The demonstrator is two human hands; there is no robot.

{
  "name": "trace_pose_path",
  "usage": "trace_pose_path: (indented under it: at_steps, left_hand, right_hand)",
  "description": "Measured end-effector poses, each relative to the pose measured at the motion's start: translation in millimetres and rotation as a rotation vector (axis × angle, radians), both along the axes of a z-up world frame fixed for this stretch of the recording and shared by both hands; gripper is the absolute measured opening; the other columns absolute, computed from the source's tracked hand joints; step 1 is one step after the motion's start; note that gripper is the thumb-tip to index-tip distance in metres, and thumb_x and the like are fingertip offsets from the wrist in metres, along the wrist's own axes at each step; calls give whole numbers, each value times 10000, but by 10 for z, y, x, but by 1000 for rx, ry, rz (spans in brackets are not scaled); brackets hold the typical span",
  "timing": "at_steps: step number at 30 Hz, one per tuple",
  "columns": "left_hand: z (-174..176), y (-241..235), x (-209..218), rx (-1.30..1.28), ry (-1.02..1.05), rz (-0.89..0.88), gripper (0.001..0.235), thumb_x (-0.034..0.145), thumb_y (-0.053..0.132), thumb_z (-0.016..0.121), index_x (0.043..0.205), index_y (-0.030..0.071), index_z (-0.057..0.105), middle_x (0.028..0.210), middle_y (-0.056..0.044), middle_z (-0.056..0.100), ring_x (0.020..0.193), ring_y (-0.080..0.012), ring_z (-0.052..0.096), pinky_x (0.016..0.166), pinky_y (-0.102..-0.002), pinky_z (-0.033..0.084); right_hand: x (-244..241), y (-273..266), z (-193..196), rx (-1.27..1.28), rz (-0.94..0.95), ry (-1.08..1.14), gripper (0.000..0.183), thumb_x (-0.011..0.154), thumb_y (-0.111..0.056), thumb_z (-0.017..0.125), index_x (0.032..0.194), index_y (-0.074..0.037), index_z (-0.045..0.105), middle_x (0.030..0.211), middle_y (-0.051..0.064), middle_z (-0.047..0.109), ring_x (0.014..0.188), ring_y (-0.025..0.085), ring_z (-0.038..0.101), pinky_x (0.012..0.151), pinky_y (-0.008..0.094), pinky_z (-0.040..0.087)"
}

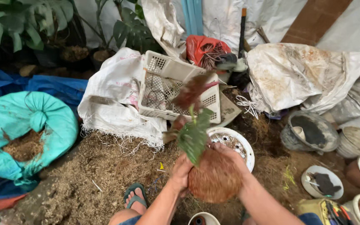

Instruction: The person wraps a plant's root ball with coconut coir, securing it with string. They handle the plant, pull string from a spool, and tie it around the coir to hold it in place.

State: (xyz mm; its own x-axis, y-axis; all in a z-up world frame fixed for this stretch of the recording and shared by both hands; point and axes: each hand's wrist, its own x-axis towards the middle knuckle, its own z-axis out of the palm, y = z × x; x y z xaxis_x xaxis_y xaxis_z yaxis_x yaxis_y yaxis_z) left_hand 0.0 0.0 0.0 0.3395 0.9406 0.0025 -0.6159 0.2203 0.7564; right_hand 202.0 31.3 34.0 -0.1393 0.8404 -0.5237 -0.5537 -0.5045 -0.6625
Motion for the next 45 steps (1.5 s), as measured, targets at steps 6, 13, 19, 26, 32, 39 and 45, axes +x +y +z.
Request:
trace_pose_path:
  at_steps: [6,13,19,26,32,39,45]
  left_hand:
    - [223,23,-8,-277,124,-80,589,894,548,675,1225,62,691,1057,-102,753,815,-158,682,640,-298,517]
    - [375,-61,4,-326,-9,-131,518,953,466,649,1257,48,684,1089,-129,760,732,-156,714,375,-236,456]
    - [472,63,-133,-384,-386,-46,517,929,424,585,1225,8,666,1156,-154,748,1053,-284,726,950,-453,572]
    - [435,198,-266,-342,-394,69,473,953,396,600,1194,-4,677,1150,-168,737,1040,-295,719,968,-460,559]
    - [405,139,-169,-245,-58,3,443,935,353,616,1202,0,635,1145,-168,723,1043,-265,717,949,-424,583]
    - [485,-59,-184,-52,-98,-165,429,929,296,634,1232,-7,632,1138,-148,700,1002,-227,687,893,-369,562]
    - [603,-36,-254,-118,-65,-57,459,911,282,611,1271,-1,626,1148,-135,714,1014,-216,700,913,-355,567]
  right_hand:
    - [26,-110,305,195,-16,-346,141,947,-143,660,1006,-14,667,920,87,717,778,170,704,704,341,605]
    - [131,-35,74,309,101,-297,116,971,-89,642,1015,15,668,916,109,729,767,172,710,712,344,602]
    - [185,-6,-609,229,146,-284,249,907,-64,583,1139,-10,655,968,136,701,777,182,646,653,321,564]
    - [-73,-1080,-241,801,460,-1013,156,917,-163,708,963,-22,756,829,43,721,767,161,691,688,303,543]
    - [154,-1025,1109,1276,616,-1245,63,894,-119,664,886,-57,673,826,57,642,787,198,638,689,338,508]
    - [-101,283,777,704,625,-761,189,949,-222,712,995,-39,724,865,1,658,791,129,560,717,309,464]
    - [-233,-97,-3,51,209,-145,390,931,-288,492,1150,-19,671,1008,134,781,866,236,771,794,400,634]
